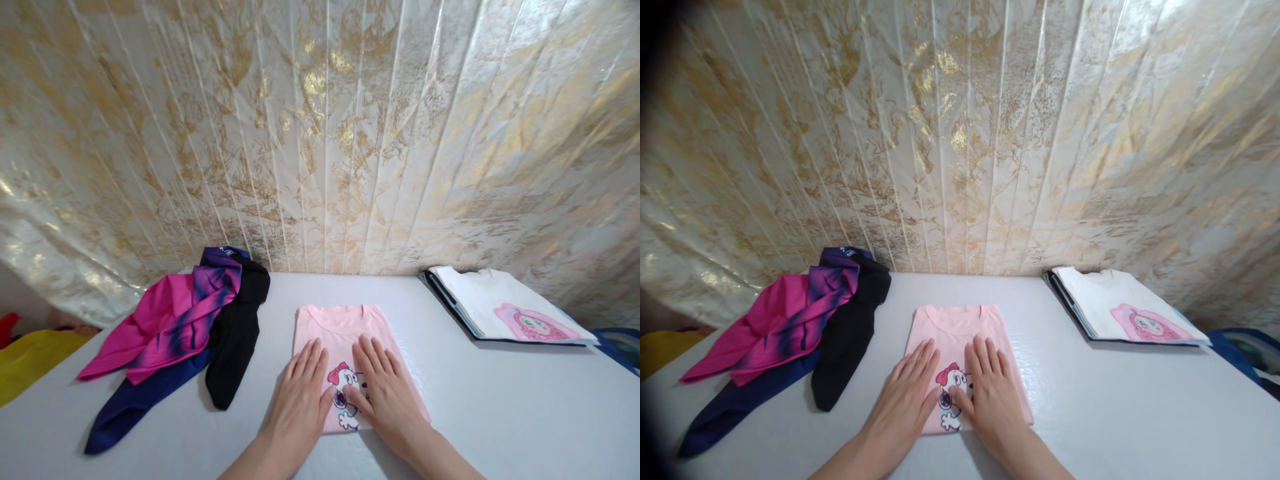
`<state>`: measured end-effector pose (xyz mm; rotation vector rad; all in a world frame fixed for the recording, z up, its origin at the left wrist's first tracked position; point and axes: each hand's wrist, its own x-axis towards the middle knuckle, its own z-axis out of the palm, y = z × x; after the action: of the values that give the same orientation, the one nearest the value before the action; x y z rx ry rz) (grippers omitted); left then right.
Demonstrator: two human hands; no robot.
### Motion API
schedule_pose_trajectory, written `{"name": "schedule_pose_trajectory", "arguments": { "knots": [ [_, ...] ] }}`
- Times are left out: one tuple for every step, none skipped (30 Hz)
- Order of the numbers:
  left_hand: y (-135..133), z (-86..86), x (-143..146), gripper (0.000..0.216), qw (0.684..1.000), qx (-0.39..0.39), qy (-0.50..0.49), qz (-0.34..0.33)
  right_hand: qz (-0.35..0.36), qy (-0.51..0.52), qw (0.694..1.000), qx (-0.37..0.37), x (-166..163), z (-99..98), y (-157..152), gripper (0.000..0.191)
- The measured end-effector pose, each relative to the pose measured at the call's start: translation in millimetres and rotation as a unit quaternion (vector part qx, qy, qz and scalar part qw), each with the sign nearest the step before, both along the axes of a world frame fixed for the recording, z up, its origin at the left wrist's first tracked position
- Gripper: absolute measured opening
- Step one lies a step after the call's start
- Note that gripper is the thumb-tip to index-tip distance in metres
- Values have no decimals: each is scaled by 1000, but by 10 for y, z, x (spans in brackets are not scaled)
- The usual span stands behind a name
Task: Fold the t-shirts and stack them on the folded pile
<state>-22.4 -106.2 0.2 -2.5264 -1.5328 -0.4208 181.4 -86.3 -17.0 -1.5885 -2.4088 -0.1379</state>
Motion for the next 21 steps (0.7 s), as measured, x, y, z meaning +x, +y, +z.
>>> {"name": "schedule_pose_trajectory", "arguments": {
  "knots": [
    [35, 15, 4, 50, 1000, -6, 0, 3, -2, 3, 1000, 5, 33, 5, 58, 68],
    [88, 28, 10, 51, 1000, -11, -1, 9, -7, 7, 1000, 13, 66, 13, 131, 67],
    [155, 40, 20, 52, 1000, -12, -5, 20, -13, 11, 1000, 22, 98, 24, 217, 66],
    [236, 49, 33, 53, 999, -11, -9, 35, -18, 15, 999, 31, 123, 38, 309, 65],
    [323, 56, 47, 54, 998, -9, -13, 55, -23, 16, 999, 35, 140, 54, 403, 64],
    [410, 59, 62, 56, 997, -8, -15, 77, -29, 15, 999, 34, 148, 70, 491, 63],
    [491, 59, 77, 58, 995, -10, -14, 96, -35, 11, 999, 27, 147, 84, 568, 64],
    [560, 55, 89, 60, 993, -14, -12, 113, -43, 6, 999, 19, 137, 95, 630, 65],
    [612, 46, 97, 63, 992, -19, -9, 124, -50, 2, 999, 10, 122, 99, 675, 67],
    [647, 34, 101, 66, 991, -23, -6, 130, -55, -1, 998, 3, 103, 97, 703, 69],
    [666, 19, 101, 67, 991, -25, -4, 131, -57, -4, 998, 0, 84, 88, 716, 70],
    [673, 4, 99, 68, 991, -25, -2, 129, -56, -5, 998, 1, 67, 74, 719, 70],
    [671, -11, 96, 68, 992, -24, 0, 128, -54, -5, 999, 3, 51, 56, 716, 71],
    [665, -24, 95, 68, 992, -23, 1, 126, -52, -5, 999, 6, 39, 37, 710, 71],
    [659, -33, 97, 67, 992, -23, 1, 125, -51, -5, 999, 8, 30, 19, 705, 71],
    [654, -39, 100, 67, 992, -24, 0, 126, -51, -4, 999, 9, 24, 6, 704, 71],
    [652, -40, 104, 67, 992, -27, -2, 127, -50, -2, 999, 8, 21, -2, 707, 71],
    [650, -35, 104, 66, 992, -32, -6, 126, -47, 3, 999, 6, 25, -2, 712, 70],
    [646, -24, 96, 66, 991, -37, -11, 126, -44, 11, 999, 3, 38, 6, 718, 69],
    [638, -4, 76, 65, 991, -43, -18, 128, -42, 25, 999, -1, 63, 23, 722, 67],
    [622, 25, 40, 62, 990, -46, -25, 134, -40, 46, 998, -1, 102, 47, 721, 64]
  ]
}}
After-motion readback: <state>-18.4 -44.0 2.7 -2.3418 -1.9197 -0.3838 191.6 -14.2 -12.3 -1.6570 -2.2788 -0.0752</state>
